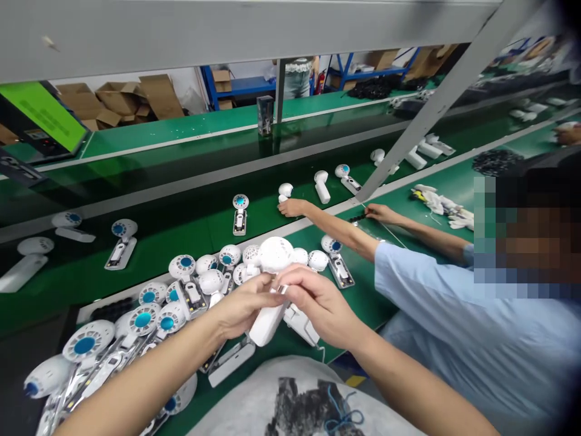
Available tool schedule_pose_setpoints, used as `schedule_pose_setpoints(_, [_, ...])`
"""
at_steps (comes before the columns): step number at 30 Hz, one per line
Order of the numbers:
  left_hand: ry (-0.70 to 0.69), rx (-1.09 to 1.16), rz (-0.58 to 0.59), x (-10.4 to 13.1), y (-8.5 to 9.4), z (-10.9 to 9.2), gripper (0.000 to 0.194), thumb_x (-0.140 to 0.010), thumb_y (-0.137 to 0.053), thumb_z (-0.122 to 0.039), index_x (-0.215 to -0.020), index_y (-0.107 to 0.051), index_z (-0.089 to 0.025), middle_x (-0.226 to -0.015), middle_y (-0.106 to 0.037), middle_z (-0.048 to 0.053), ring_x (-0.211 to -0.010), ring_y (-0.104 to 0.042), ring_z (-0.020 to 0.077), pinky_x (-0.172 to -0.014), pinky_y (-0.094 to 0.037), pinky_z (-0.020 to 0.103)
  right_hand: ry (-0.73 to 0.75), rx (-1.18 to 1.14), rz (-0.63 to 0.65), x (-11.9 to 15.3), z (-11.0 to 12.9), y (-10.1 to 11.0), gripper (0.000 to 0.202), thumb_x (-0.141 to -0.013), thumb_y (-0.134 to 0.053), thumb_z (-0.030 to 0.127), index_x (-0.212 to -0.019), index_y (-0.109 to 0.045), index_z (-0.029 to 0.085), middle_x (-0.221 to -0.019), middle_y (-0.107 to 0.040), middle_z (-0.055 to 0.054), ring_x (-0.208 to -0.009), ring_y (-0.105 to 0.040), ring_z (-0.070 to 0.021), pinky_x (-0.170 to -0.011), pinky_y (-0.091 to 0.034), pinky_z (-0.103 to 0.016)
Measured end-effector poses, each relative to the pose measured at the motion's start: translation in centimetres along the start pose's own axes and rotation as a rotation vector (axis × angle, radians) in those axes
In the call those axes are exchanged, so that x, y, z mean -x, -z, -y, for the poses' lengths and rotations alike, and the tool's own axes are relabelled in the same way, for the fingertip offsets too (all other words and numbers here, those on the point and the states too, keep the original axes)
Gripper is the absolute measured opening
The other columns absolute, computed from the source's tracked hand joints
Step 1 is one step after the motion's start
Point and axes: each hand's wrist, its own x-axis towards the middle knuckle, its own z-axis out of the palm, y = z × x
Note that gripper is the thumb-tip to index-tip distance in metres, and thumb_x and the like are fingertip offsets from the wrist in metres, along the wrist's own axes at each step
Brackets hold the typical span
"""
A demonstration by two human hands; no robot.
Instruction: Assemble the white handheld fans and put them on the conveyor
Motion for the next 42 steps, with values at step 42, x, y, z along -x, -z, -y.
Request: schedule_pose_setpoints(42, [0.057,-0.135,-0.261,0.1,1.0,-0.4,0.041,-0.077,-0.059,-0.031,-0.112,-0.05,-0.013,-0.107,-0.06,0.01,-0.094,-0.057,0.0222,-0.082,-0.044,0.034,-0.389,0.222,0.18,-0.6,-4.2,-1.5,0.022,-0.085,-0.042,0.024,-0.064,-0.045,0.018,-0.056,-0.046,0.003,-0.054,-0.042,-0.0106,-0.05,-0.031,-0.022])
